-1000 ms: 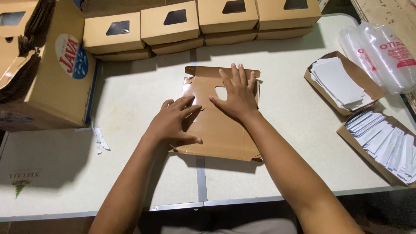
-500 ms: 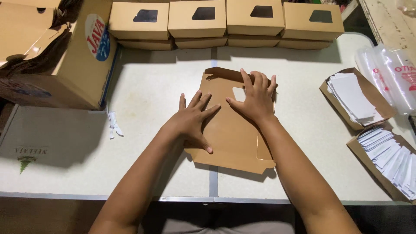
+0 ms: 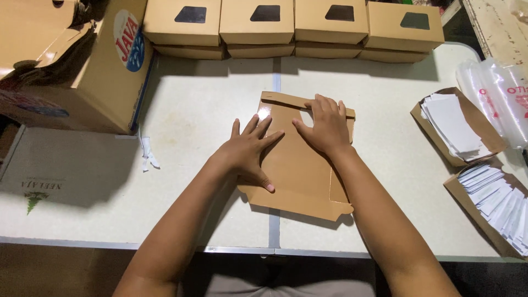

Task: Assemble a cardboard food box by folding it and then place paper inserts inside.

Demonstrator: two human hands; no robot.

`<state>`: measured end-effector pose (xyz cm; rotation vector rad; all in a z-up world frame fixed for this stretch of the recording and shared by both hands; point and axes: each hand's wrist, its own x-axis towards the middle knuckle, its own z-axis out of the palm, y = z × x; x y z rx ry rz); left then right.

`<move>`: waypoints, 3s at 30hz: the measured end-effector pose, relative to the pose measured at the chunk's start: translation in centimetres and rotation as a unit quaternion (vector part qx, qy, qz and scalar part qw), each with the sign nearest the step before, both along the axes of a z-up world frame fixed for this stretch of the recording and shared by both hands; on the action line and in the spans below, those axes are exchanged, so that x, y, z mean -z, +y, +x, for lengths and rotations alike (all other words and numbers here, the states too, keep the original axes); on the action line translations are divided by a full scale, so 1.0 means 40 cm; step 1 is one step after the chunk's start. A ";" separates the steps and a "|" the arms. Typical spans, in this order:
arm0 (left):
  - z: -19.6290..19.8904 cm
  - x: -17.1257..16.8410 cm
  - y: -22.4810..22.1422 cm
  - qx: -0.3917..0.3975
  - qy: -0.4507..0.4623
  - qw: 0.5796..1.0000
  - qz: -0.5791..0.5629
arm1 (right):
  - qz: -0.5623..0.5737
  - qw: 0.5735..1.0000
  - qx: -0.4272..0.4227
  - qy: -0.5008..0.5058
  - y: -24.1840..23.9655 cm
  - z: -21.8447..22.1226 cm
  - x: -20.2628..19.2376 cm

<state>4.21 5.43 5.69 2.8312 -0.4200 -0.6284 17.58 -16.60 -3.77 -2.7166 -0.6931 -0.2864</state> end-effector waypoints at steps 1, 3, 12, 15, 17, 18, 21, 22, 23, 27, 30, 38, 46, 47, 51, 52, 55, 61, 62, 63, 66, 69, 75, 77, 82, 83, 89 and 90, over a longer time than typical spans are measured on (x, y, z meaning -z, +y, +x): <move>0.001 0.002 0.000 0.003 -0.004 1.000 0.008 | 0.010 1.000 0.006 0.017 0.000 -0.001 -0.001; 0.003 0.009 0.001 0.005 -0.011 1.000 0.004 | 0.015 0.999 0.029 0.009 -0.003 -0.007 -0.012; 0.022 0.074 0.000 0.073 -0.169 0.983 0.030 | 0.053 0.972 0.119 -0.197 -0.085 0.087 0.061; 0.044 0.135 -0.005 0.114 -0.224 0.968 0.026 | 0.080 0.950 0.102 -0.283 -0.087 0.061 0.006; 0.052 0.149 -0.010 0.129 -0.236 0.963 0.018 | 0.082 0.942 0.083 -0.314 -0.088 0.041 -0.034; 0.051 0.143 -0.012 0.121 -0.220 0.968 0.005 | 0.076 0.939 0.068 -0.329 -0.090 0.032 -0.053; 0.056 0.141 -0.003 0.103 -0.203 0.974 -0.016 | 0.052 0.948 0.016 -0.314 -0.095 -0.039 -0.154; 0.057 0.144 0.002 0.095 -0.199 0.975 -0.021 | 0.035 0.959 -0.018 -0.279 -0.096 -0.070 -0.195; 0.055 0.140 0.011 0.089 -0.203 0.975 -0.023 | 0.033 0.958 -0.025 -0.282 -0.098 -0.094 -0.220; 0.029 0.101 0.034 0.051 -0.154 0.980 -0.115 | -0.016 0.998 -0.055 -0.037 -0.090 -0.211 -0.343; 0.018 0.091 0.024 0.009 -0.120 0.978 -0.168 | -0.030 0.988 -0.073 0.136 -0.085 -0.250 -0.392; 0.031 0.125 0.017 0.025 -0.139 0.973 -0.185 | -0.021 0.954 -0.057 0.294 -0.115 -0.181 -0.260; 0.051 0.160 0.023 0.051 -0.177 0.970 -0.161 | -0.064 0.964 -0.051 0.252 -0.092 -0.171 -0.224; 0.051 0.164 0.021 0.052 -0.178 0.969 -0.161 | -0.064 0.964 -0.050 0.251 -0.097 -0.166 -0.207; 0.048 0.170 0.012 0.065 -0.184 0.966 -0.169 | -0.085 0.976 -0.098 0.175 -0.091 -0.150 -0.137; 0.047 0.169 0.008 0.071 -0.185 0.965 -0.169 | -0.093 0.977 -0.120 0.148 -0.085 -0.147 -0.118; 0.038 0.163 -0.015 0.083 -0.174 0.969 -0.154 | -0.090 0.975 -0.150 0.136 -0.057 -0.176 -0.161; 0.006 0.088 -0.065 0.116 -0.176 0.963 -0.166 | -0.066 0.964 -0.183 0.179 -0.030 -0.191 -0.171; 0.010 0.102 -0.063 0.117 -0.176 0.963 -0.166 | -0.065 0.965 -0.182 0.178 -0.030 -0.187 -0.170; 0.013 0.116 -0.061 0.121 -0.182 0.964 -0.154 | -0.057 0.965 -0.181 0.182 -0.030 -0.184 -0.169; 0.007 0.097 -0.071 0.117 -0.180 0.967 -0.134 | -0.062 0.965 -0.180 0.180 -0.029 -0.188 -0.178; 0.010 0.092 -0.075 0.098 -0.179 0.972 -0.119 | -0.095 0.970 -0.170 0.144 -0.034 -0.192 -0.196; -0.001 0.052 -0.090 0.057 -0.216 0.974 -0.049 | -0.003 0.981 -0.144 -0.127 -0.108 -0.128 -0.126; -0.004 0.038 -0.103 0.057 -0.236 0.970 -0.017 | 0.002 0.978 -0.128 -0.167 -0.121 -0.106 -0.113; -0.041 -0.066 -0.141 -0.058 -0.227 0.972 -0.018 | 0.047 0.976 -0.080 -0.195 -0.098 -0.118 -0.123; -0.038 -0.059 -0.137 -0.058 -0.226 0.972 -0.018 | 0.046 0.977 -0.080 -0.194 -0.095 -0.124 -0.128; -0.027 0.055 -0.104 -0.137 -0.225 0.964 0.026 | -0.015 0.992 -0.005 -0.127 -0.100 -0.118 -0.103; -0.013 0.100 -0.095 -0.155 -0.246 0.955 0.054 | -0.036 0.994 0.033 -0.096 -0.104 -0.110 -0.084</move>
